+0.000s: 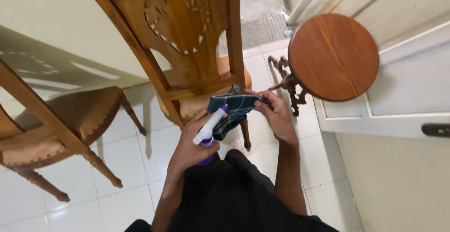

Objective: The person sprays a purple cleaning solution onto the backrest of a wooden chair and wipes it with a cloth. They repeatedly spray and wipe the carved backrest and seat area, focusing on the same chair throughout the clip.

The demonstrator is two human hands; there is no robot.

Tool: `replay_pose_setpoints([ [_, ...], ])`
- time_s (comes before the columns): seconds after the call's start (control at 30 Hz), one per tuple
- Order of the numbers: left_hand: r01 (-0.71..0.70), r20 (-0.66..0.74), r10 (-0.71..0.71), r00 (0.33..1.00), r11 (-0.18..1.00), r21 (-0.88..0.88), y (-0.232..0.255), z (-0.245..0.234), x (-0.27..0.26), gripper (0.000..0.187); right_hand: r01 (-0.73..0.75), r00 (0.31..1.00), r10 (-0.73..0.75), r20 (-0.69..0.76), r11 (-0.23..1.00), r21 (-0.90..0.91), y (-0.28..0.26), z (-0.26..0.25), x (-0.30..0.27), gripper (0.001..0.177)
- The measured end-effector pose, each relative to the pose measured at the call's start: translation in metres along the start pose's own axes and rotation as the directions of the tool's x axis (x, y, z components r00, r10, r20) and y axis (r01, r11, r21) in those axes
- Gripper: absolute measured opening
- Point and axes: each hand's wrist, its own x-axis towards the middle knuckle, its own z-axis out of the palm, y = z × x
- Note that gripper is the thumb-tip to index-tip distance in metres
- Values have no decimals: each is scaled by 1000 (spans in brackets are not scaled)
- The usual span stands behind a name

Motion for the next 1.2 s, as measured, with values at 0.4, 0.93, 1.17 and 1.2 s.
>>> replay_pose_setpoints([
  [0.4,55,345,182,921,815,-577,-28,29,-41,82,-78,994,28,105,861,502,84,-2,-89,76],
  [0.93,-101,106,117,987,984,-146,-51,-24,-60,77,-190,982,189,25,952,239,96,62,-75,56],
  [1.17,61,66,-67,996,994,88,-61,-50,-83,82,-241,958,273,-81,929,282,86,113,-73,45],
  [1.2,39,47,-43,998,996,86,-62,-50,-86,80,-221,956,274,-109,911,347,87,115,-74,43],
])
